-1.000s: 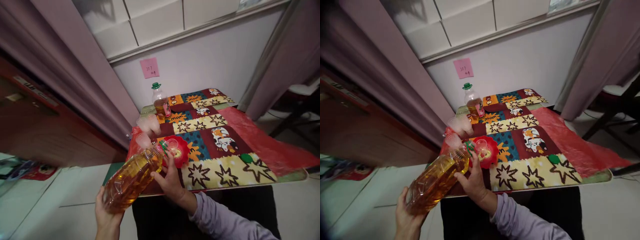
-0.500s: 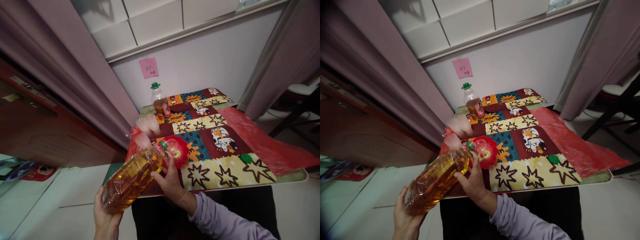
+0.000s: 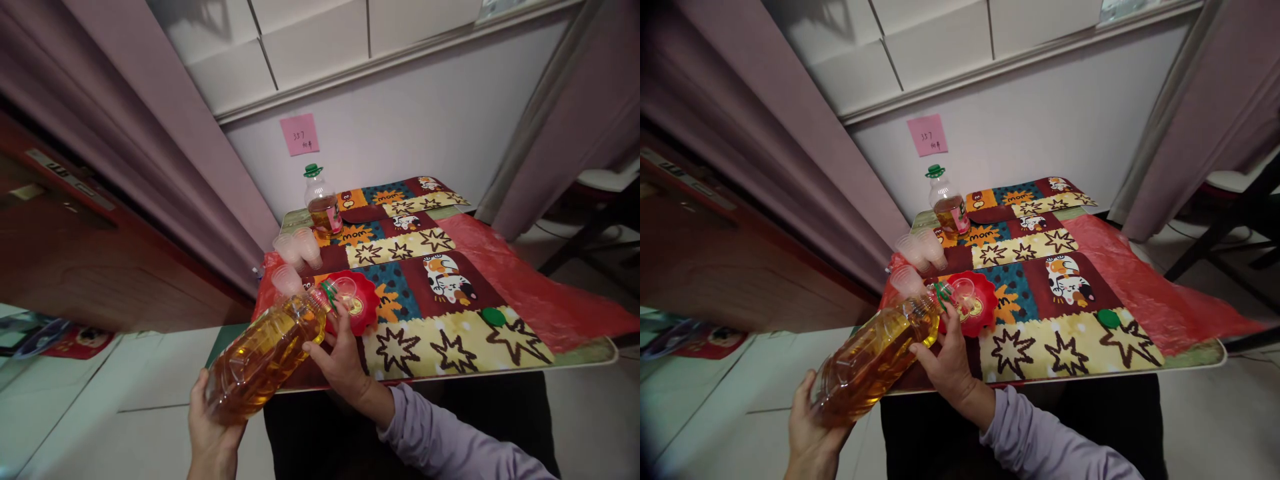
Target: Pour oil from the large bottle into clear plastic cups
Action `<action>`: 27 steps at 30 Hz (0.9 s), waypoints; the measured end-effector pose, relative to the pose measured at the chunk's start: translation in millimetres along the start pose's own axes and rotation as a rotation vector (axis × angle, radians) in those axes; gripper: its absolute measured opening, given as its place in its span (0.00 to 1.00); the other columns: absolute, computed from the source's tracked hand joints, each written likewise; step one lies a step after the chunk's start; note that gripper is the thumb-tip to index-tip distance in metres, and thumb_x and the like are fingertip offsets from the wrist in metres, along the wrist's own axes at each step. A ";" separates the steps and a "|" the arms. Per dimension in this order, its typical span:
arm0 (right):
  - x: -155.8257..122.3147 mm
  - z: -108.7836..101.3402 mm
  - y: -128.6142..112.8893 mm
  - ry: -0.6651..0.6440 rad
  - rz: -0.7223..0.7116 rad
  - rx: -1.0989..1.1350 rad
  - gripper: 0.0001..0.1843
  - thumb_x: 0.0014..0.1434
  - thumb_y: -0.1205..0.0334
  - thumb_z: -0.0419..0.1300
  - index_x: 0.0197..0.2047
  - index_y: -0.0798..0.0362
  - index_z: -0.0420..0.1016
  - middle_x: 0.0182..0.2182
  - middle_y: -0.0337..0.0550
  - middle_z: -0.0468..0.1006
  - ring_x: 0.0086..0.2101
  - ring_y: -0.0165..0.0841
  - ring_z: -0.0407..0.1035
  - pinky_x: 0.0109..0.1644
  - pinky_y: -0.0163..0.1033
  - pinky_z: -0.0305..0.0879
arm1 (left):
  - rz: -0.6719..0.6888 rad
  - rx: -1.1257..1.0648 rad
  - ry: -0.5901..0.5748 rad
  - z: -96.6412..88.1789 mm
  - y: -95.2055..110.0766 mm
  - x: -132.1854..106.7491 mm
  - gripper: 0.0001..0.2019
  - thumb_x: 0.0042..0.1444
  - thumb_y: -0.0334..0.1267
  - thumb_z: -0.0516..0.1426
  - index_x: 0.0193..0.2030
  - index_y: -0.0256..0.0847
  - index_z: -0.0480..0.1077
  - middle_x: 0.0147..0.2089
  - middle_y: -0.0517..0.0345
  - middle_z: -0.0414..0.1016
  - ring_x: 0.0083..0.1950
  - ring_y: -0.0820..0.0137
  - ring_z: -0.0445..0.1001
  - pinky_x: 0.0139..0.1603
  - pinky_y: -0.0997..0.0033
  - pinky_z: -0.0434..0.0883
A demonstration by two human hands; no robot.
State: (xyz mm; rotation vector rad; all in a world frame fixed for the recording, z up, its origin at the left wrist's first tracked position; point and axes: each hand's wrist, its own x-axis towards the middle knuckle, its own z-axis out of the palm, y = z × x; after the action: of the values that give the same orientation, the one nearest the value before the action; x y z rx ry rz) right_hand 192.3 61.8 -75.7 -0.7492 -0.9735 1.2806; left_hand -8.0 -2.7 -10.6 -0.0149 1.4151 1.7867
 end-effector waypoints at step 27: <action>-0.8 -1.3 2.5 0.026 0.032 -0.066 0.59 0.53 0.66 0.73 0.80 0.43 0.48 0.70 0.54 0.70 0.68 0.50 0.68 0.64 0.56 0.78 | 0.015 0.027 0.011 5.2 3.3 -4.0 0.13 0.63 0.42 0.58 0.47 0.43 0.82 0.38 0.58 0.86 0.34 0.63 0.83 0.38 0.63 0.82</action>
State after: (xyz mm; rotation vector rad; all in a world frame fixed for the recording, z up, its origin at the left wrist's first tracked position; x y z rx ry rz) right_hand 192.3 61.5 -78.6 -0.8332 -0.9906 1.2687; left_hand -5.0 -1.0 -4.1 0.0001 1.4507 1.7822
